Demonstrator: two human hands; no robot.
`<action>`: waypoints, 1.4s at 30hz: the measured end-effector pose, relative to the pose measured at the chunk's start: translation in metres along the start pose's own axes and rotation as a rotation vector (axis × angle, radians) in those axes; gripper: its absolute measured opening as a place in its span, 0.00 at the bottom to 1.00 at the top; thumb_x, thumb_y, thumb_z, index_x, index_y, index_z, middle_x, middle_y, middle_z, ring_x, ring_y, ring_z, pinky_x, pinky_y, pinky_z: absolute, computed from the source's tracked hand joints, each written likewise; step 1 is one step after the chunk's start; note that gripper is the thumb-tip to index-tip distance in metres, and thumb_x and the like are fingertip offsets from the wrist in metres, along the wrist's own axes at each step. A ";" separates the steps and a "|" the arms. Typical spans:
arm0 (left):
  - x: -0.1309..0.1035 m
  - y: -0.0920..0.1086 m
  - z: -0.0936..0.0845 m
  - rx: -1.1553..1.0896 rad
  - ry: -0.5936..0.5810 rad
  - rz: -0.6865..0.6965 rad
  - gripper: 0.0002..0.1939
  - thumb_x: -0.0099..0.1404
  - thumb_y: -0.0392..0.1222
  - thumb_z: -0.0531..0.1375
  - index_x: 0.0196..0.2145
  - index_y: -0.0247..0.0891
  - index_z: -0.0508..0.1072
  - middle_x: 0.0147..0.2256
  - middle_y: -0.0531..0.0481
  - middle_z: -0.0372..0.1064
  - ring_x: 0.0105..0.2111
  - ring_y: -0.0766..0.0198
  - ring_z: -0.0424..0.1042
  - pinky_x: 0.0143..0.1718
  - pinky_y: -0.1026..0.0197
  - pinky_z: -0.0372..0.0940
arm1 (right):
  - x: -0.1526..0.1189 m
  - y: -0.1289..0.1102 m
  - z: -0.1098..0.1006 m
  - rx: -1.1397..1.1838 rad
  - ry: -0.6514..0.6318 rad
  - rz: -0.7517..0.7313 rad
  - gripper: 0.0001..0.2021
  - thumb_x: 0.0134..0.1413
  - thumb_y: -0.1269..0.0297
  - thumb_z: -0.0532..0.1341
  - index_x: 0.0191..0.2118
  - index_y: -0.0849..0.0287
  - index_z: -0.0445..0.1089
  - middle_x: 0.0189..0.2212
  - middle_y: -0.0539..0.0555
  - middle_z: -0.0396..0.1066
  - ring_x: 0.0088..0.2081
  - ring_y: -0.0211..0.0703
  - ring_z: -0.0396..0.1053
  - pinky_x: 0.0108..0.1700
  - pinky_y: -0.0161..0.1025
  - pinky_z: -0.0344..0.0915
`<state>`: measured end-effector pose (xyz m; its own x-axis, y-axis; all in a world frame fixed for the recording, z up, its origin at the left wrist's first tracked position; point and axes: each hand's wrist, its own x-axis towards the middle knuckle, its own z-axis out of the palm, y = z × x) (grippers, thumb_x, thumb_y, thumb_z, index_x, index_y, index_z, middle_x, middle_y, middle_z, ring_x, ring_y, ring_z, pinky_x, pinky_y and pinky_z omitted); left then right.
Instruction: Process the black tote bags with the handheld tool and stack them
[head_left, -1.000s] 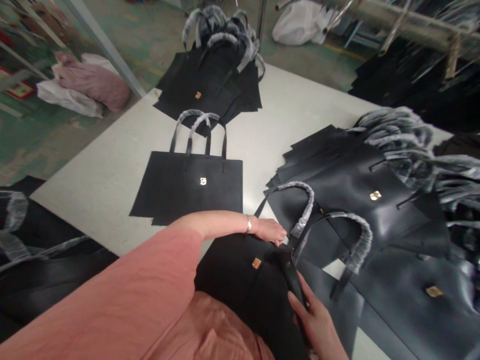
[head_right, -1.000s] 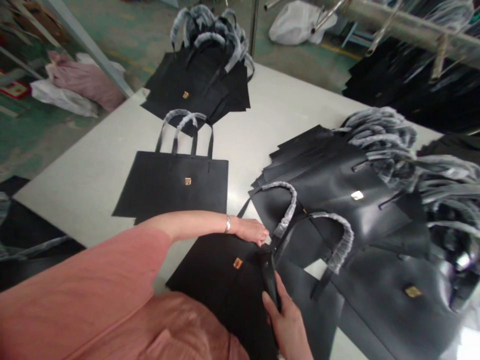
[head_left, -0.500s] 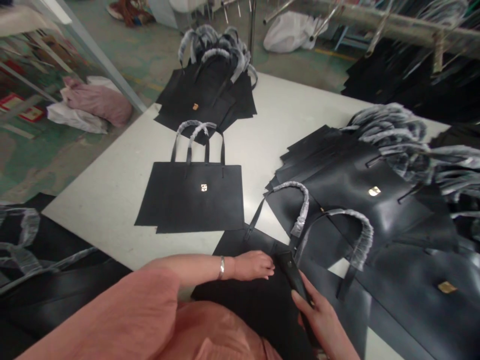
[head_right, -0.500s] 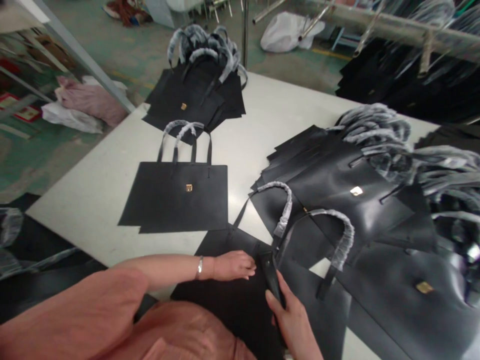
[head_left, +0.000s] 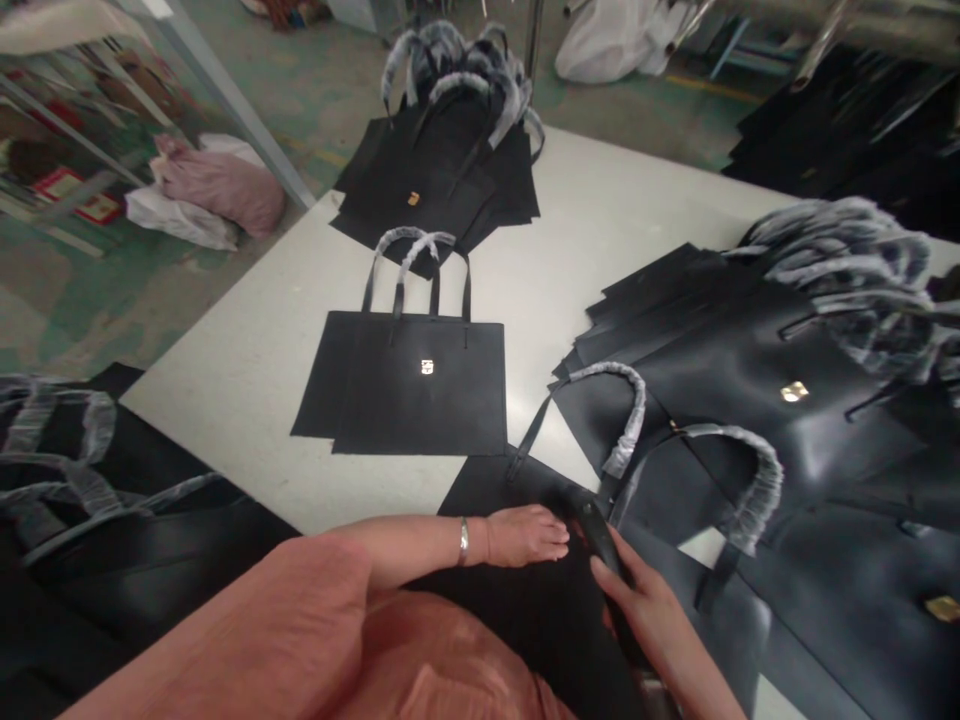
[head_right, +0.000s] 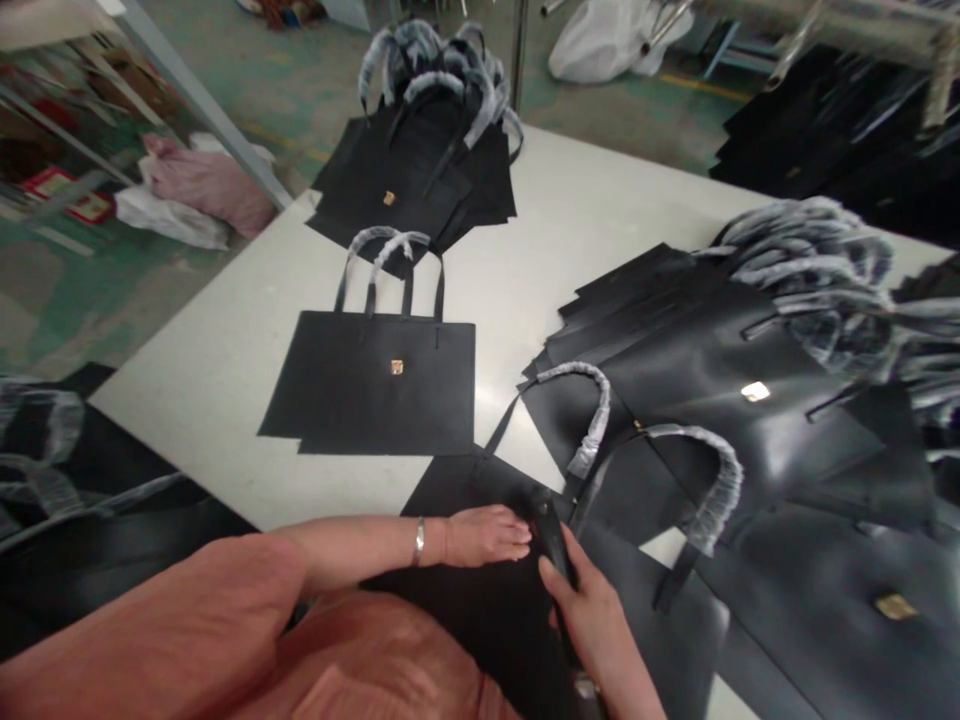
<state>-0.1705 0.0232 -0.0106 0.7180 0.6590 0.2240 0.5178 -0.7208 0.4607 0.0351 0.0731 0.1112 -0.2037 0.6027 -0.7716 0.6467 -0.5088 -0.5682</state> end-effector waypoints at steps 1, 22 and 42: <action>0.001 0.000 -0.002 0.001 -0.007 0.002 0.07 0.73 0.38 0.54 0.43 0.38 0.71 0.46 0.45 0.72 0.51 0.61 0.67 0.51 0.58 0.60 | 0.002 -0.003 0.000 -0.004 0.003 -0.004 0.38 0.50 0.46 0.62 0.65 0.57 0.62 0.21 0.47 0.75 0.22 0.48 0.72 0.28 0.42 0.69; 0.011 0.004 -0.006 -0.060 -0.032 -0.015 0.04 0.71 0.37 0.56 0.40 0.40 0.72 0.45 0.46 0.72 0.50 0.62 0.67 0.51 0.60 0.59 | -0.012 0.016 -0.022 -0.047 0.066 0.009 0.39 0.47 0.47 0.64 0.64 0.57 0.63 0.20 0.47 0.75 0.21 0.49 0.72 0.27 0.42 0.69; 0.056 0.030 0.035 -0.323 -0.113 -0.247 0.03 0.61 0.32 0.64 0.30 0.38 0.77 0.38 0.50 0.78 0.43 0.60 0.74 0.48 0.64 0.67 | 0.019 -0.026 0.020 -0.099 0.067 -0.128 0.36 0.48 0.46 0.64 0.62 0.57 0.67 0.50 0.56 0.77 0.53 0.59 0.72 0.56 0.50 0.66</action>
<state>-0.0987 0.0308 -0.0139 0.6460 0.7632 -0.0141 0.5215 -0.4277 0.7383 0.0001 0.0849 0.1056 -0.2420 0.6999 -0.6720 0.6882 -0.3643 -0.6274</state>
